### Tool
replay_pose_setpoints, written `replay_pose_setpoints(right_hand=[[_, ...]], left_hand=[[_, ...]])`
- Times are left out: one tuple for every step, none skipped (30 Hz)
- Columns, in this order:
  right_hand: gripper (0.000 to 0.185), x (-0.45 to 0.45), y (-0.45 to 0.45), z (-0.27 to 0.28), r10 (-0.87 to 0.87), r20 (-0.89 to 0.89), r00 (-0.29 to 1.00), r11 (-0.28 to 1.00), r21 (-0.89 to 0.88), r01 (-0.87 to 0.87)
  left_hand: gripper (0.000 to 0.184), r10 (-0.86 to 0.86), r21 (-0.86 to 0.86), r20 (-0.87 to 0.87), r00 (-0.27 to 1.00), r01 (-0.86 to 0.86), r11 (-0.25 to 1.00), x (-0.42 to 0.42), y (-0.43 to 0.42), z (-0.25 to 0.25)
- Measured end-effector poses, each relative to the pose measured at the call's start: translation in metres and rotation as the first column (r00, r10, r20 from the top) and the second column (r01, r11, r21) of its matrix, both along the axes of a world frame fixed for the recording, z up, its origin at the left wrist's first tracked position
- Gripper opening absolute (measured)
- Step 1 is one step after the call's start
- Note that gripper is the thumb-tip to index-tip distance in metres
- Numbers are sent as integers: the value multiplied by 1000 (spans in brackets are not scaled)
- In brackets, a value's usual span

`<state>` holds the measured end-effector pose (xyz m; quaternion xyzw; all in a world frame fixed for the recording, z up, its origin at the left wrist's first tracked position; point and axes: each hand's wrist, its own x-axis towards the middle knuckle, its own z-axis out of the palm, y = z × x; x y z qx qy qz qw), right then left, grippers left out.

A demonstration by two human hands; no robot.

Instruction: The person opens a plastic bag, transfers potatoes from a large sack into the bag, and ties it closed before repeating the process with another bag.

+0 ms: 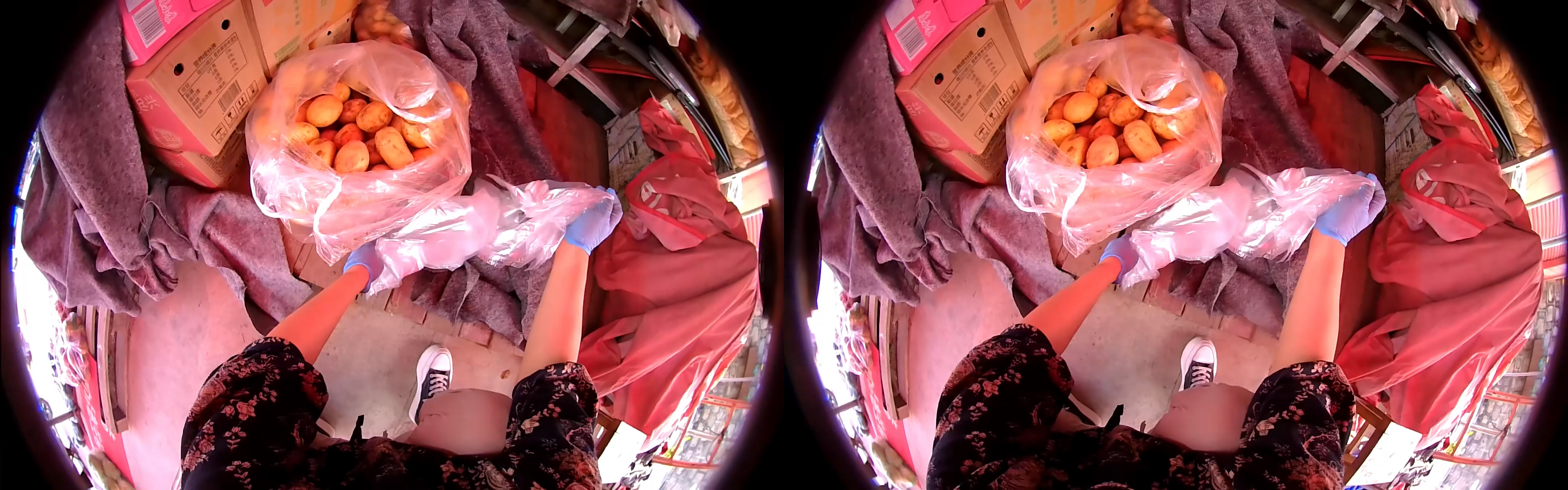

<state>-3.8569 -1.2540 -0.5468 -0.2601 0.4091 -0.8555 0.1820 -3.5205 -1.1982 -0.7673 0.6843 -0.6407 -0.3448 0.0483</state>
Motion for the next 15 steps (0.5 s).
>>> replay_pose_setpoints(right_hand=[[13,-1,4,5,-28,7,1000,999,29,28],[13,-2,4,5,26,31,999,1000,3,-26],[13,-3,3,5,77,55,995,997,-26,-76],[14,-5,5,7,125,76,989,991,-59,-121],[15,-5,8,6,290,21,957,957,-7,-290],[16,-3,5,-2,350,-29,936,935,78,-347],[18,-8,-4,-20,317,-272,908,931,270,-244],[22,-12,-7,-35,321,-493,808,899,428,-96],[26,-2,0,-35,235,-779,581,877,428,220],[30,17,7,-30,205,-947,247,813,306,496],[37,36,15,-25,78,-985,152,835,148,529],[38,65,30,-5,-38,-999,36,862,-15,506],[35,80,40,3,-28,-1000,7,923,-23,384],[33,89,45,2,-14,-1000,-6,987,-15,160],[30,98,48,-4,77,-997,-1,990,76,-119]], left_hand=[[47,38,106,17,999,-39,994,4,-2,-3],[48,1,100,27,1000,-3,995,7,-2,-6],[49,-39,94,39,998,36,995,9,-1,-7],[50,-83,84,49,995,79,993,6,-1,16],[56,-181,106,55,982,175,979,3,-1,40],[54,-181,31,19,983,181,983,2,-1,52],[53,-181,-41,-18,983,181,983,4,0,56],[52,-179,-108,-55,982,172,979,5,2,62],[55,-101,13,-171,980,105,994,5,-1,73],[55,-63,22,-245,968,71,997,5,1,81],[56,-23,29,-316,949,34,999,4,3,89],[56,18,34,-386,922,-5,999,3,2,93],[50,6,53,-418,908,18,998,5,-2,81],[47,0,118,-468,883,62,991,4,1,91],[45,-4,178,-518,855,112,978,3,5,114]])
